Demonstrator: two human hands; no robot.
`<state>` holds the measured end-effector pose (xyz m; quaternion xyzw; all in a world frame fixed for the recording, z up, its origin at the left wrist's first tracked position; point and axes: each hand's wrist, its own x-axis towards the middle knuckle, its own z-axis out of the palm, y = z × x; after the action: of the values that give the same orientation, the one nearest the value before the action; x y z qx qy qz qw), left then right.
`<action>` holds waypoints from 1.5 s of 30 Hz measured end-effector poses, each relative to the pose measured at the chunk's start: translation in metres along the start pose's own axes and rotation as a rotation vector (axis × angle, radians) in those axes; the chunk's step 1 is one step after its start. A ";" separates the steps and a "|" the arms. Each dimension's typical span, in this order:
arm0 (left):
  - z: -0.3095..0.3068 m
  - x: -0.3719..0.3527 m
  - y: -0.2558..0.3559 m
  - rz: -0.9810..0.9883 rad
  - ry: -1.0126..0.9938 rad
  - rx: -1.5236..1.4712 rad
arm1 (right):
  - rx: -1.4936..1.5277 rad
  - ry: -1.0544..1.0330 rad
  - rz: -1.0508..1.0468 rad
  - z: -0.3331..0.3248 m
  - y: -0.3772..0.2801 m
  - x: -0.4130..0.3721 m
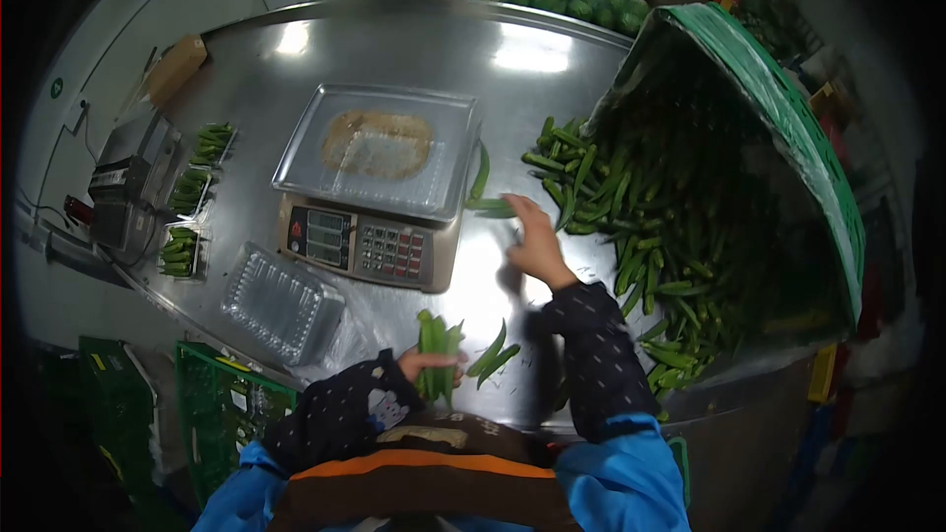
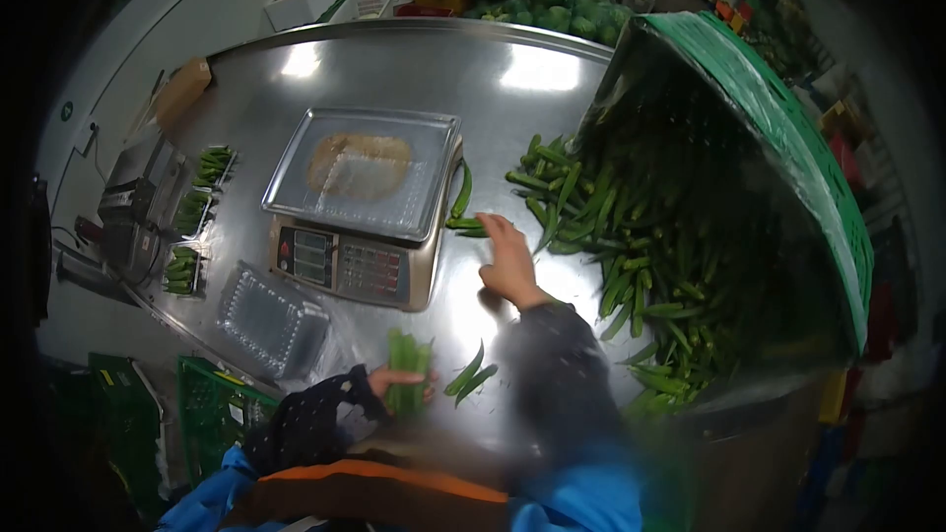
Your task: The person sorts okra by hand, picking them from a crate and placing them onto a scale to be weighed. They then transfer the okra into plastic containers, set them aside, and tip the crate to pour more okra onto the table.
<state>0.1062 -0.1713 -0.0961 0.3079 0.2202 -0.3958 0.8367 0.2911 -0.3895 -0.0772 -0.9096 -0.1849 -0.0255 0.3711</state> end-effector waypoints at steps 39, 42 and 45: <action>0.043 0.016 -0.004 -0.223 -0.021 0.097 | -0.006 0.536 0.824 -0.189 0.047 -0.398; 0.041 0.016 -0.006 -0.177 0.009 0.112 | -0.085 0.434 0.491 -0.196 0.054 -0.263; 0.036 0.015 -0.004 -0.120 0.038 0.076 | -0.204 0.422 0.353 -0.228 0.079 -0.173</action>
<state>0.1165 -0.2063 -0.0810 0.3331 0.2390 -0.4475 0.7947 0.1791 -0.6524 0.0037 -0.9349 0.0608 -0.1676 0.3067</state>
